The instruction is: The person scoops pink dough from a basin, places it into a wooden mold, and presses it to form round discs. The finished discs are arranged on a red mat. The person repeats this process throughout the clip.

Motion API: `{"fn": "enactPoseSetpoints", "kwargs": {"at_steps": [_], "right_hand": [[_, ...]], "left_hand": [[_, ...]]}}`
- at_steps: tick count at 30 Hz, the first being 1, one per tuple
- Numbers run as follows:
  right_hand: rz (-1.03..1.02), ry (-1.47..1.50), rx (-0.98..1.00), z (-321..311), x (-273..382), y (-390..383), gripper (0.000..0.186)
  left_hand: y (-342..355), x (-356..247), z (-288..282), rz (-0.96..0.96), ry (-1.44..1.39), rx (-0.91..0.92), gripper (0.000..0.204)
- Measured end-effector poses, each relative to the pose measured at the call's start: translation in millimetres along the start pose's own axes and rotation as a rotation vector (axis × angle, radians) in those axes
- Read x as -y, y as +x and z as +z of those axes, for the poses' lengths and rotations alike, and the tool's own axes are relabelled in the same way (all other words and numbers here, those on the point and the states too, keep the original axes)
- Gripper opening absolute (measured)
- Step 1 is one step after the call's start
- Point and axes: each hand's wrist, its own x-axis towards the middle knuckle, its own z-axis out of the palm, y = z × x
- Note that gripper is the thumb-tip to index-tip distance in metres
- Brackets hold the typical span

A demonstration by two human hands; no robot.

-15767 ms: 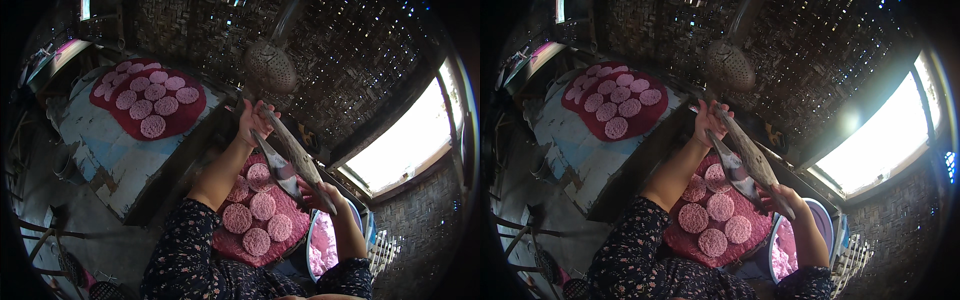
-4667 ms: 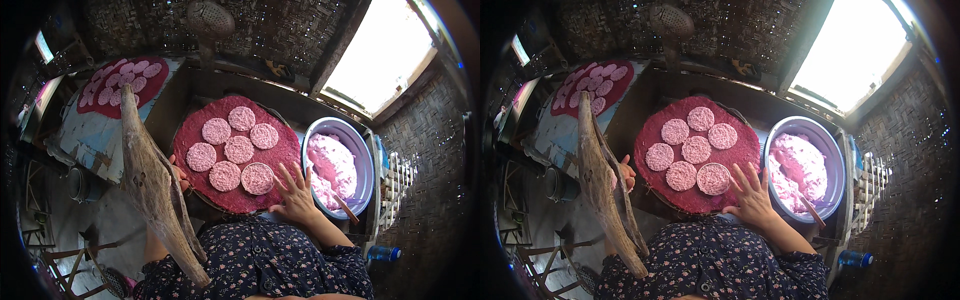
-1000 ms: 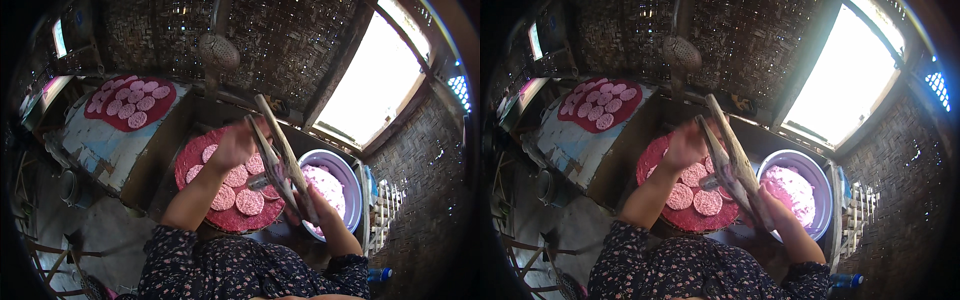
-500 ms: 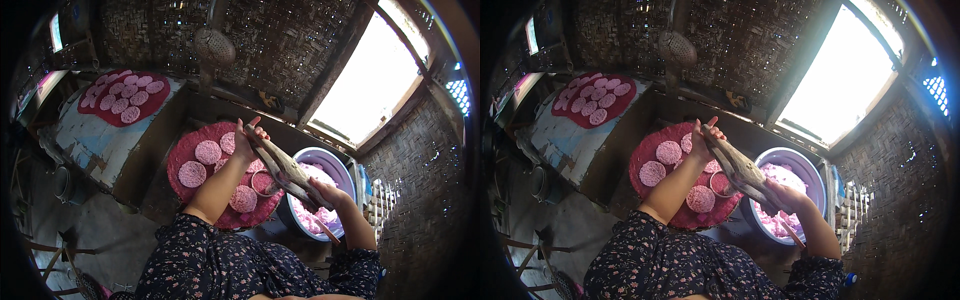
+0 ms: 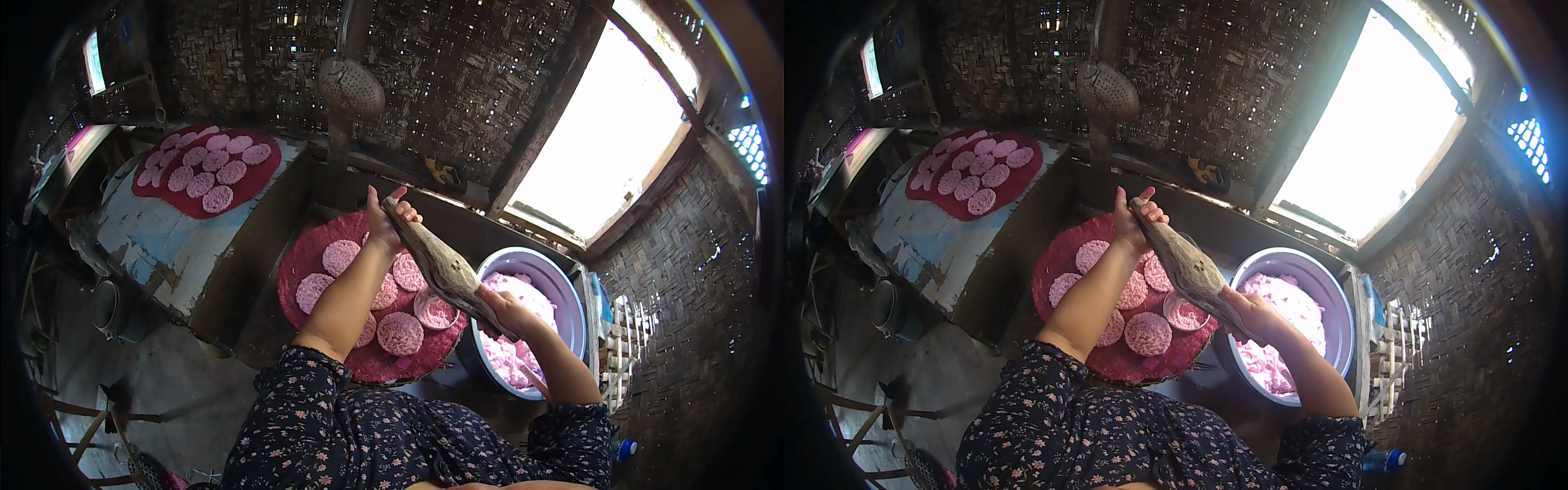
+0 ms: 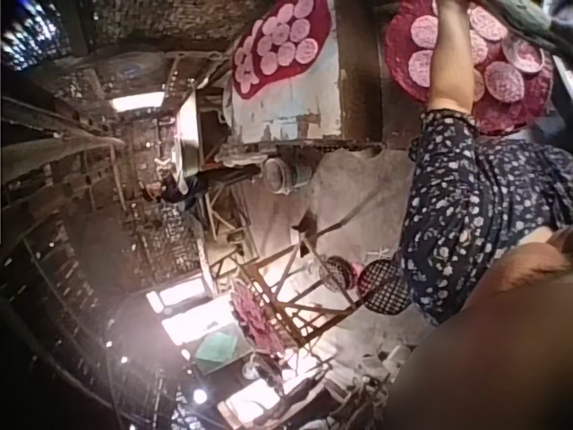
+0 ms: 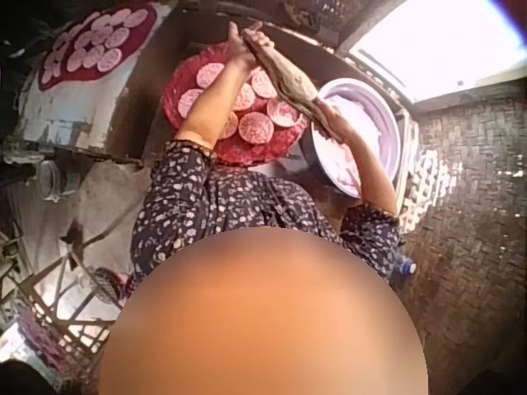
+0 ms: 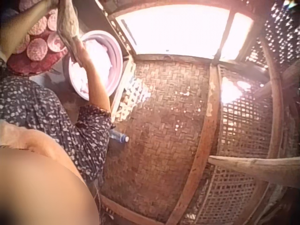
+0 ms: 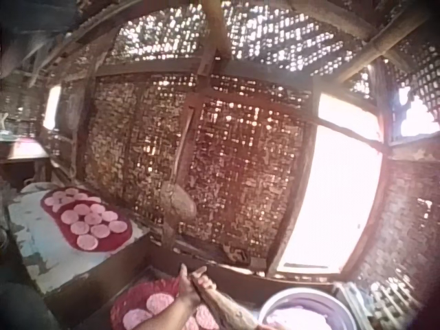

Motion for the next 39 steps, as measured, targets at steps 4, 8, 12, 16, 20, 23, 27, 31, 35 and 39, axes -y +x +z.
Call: {"fn": "enactPoseSetpoints", "kwargs": {"at_steps": [4,8,12,16,20,23,27,31,35,39], "right_hand": [[-0.069,-0.072,-0.043,-5,8,-12,0.067],[-0.036,-0.120,-0.066,-13,6,-25,0.065],[-0.027,-0.068,-0.051,-17,-3,-30,0.062],[-0.034,0.111,-0.023,-18,-13,-38,0.055],[-0.122,0.241,-0.025,-13,-24,-46,0.048],[-0.186,0.347,-0.031,-7,-32,-45,0.046],[-0.268,0.480,-0.034,-4,-44,-38,0.046],[-0.320,0.490,-0.047,0,-53,-31,0.047],[-0.339,0.475,-0.113,5,-58,-26,0.048],[-0.384,0.563,-0.162,4,-63,-24,0.048]], "left_hand": [[10,11,2,-0.010,-0.033,-0.019,0.069],[14,27,4,0.004,0.000,-0.089,0.064],[9,38,5,-0.010,0.013,-0.064,0.066],[0,38,14,-0.005,0.246,-0.096,0.081],[-19,45,24,-0.155,0.601,-0.092,0.096],[-38,61,24,-0.402,1.255,-0.215,0.078],[-61,79,6,-0.479,1.521,0.027,0.081],[-59,83,-10,-0.524,1.516,0.058,0.088],[-58,81,-16,-0.574,1.545,0.094,0.088],[-70,78,-20,-0.476,1.623,0.041,0.082]]}}
